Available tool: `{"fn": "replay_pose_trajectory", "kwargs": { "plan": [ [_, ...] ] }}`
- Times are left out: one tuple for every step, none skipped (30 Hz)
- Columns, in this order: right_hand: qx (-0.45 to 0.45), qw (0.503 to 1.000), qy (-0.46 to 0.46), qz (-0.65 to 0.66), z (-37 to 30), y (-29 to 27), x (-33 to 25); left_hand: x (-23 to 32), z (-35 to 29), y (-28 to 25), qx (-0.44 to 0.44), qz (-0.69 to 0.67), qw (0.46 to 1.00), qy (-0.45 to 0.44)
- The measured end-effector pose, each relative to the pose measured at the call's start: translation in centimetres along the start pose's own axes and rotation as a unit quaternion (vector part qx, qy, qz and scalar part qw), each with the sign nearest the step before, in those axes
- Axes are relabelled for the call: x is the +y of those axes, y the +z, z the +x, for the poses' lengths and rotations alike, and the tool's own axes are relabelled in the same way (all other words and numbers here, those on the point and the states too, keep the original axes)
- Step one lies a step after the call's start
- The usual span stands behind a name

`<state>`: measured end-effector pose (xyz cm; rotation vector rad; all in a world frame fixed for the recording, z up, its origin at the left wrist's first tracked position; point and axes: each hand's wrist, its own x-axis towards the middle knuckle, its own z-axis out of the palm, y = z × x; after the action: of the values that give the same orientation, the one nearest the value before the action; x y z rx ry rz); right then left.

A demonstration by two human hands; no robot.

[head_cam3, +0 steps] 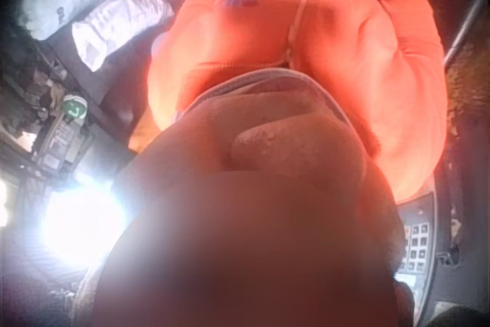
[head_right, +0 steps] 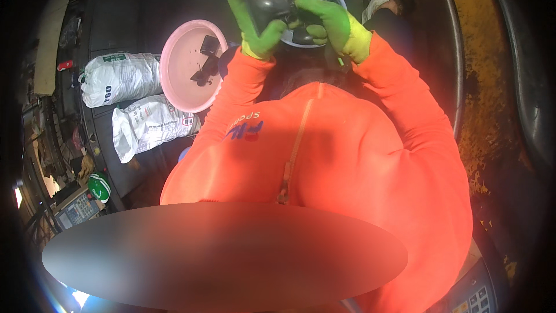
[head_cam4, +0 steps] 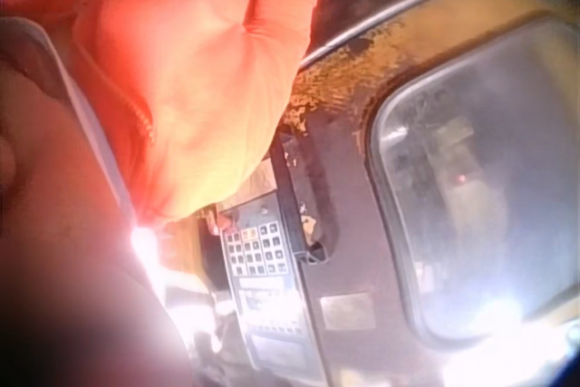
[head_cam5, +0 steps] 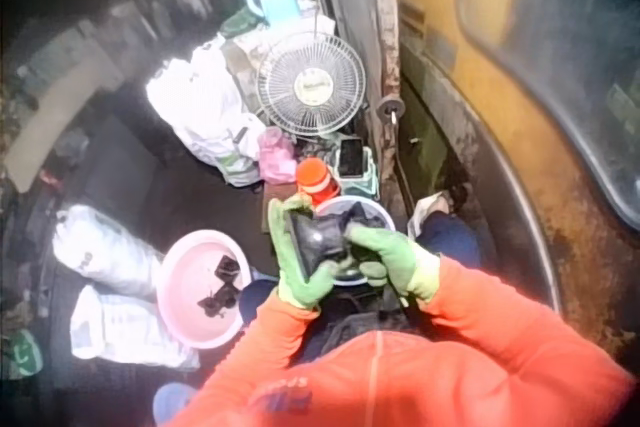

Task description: The person sits on the floor and repeatedly cleans small black metal parts using a cloth. They pick each part from a white bowl, wipe it, and place it into a pink bowl. The person also briefly interacts with a nearby machine.

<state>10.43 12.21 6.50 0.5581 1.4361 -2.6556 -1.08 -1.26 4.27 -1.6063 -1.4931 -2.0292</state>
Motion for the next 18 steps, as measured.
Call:
{"fn": "replay_pose_trajectory", "kwargs": {
  "plan": [
    [0.004,0.999,-0.01,-0.043,0.3,-0.3,0.0,0.3,-0.3,0.4,-0.053,-0.082,0.995,-0.009],
    [-0.029,0.992,-0.066,-0.102,0.5,-0.7,-0.1,0.6,-0.6,0.7,-0.034,-0.12,0.991,-0.038],
    [-0.027,0.976,-0.083,-0.198,0.6,-1.4,-0.5,0.7,-0.7,0.7,-0.037,-0.225,0.963,-0.147],
    [-0.007,0.94,-0.161,-0.301,1.0,-1.6,-0.6,0.9,-0.9,0.6,0.007,-0.386,0.868,-0.313],
    [0.028,0.89,-0.218,-0.4,1.3,-1.8,-0.8,1.1,-1.1,0.5,0.066,-0.458,0.778,-0.426],
    [-0.007,0.822,-0.304,-0.482,1.4,-2.1,-1.1,1.1,-1.3,0.3,0.045,-0.524,0.752,-0.397],
    [-0.027,0.747,-0.358,-0.559,1.4,-2.3,-1.4,1.2,-1.5,0.2,0.036,-0.577,0.721,-0.382],
    [-0.041,0.669,-0.394,-0.629,1.4,-2.4,-1.6,1.2,-1.8,0.3,0.109,-0.551,0.685,-0.464],
    [-0.059,0.606,-0.389,-0.691,1.3,-2.5,-1.8,1.4,-2.2,0.4,0.113,-0.534,0.654,-0.523],
    [-0.057,0.618,-0.399,-0.676,1.2,-2.5,-1.9,1.4,-2.4,0.6,0.105,-0.496,0.69,-0.516],
    [-0.062,0.627,-0.418,-0.654,1.1,-2.6,-2.0,1.4,-2.6,0.7,0.097,-0.449,0.719,-0.521],
    [-0.02,0.7,-0.375,-0.608,0.9,-2.8,-2.0,1.2,-2.7,0.6,0.12,-0.478,0.71,-0.503],
    [0.013,0.764,-0.34,-0.549,0.6,-3.0,-2.0,1.1,-2.7,0.5,0.131,-0.517,0.699,-0.477],
    [0.032,0.811,-0.328,-0.483,0.5,-3.2,-1.9,1.0,-2.8,0.3,0.141,-0.529,0.698,-0.463],
    [0.059,0.788,-0.309,-0.53,0.5,-3.5,-1.9,0.8,-2.7,0.0,0.142,-0.511,0.699,-0.48],
    [0.032,0.776,-0.306,-0.55,0.3,-3.6,-1.4,0.8,-2.7,-0.1,0.144,-0.504,0.699,-0.486],
    [0.019,0.776,-0.265,-0.573,0.4,-3.8,-1.2,0.6,-2.6,-0.2,0.147,-0.49,0.704,-0.492],
    [-0.002,0.734,-0.331,-0.593,0.4,-4.0,-0.9,0.5,-2.5,-0.2,0.138,-0.49,0.713,-0.482]
  ]
}}
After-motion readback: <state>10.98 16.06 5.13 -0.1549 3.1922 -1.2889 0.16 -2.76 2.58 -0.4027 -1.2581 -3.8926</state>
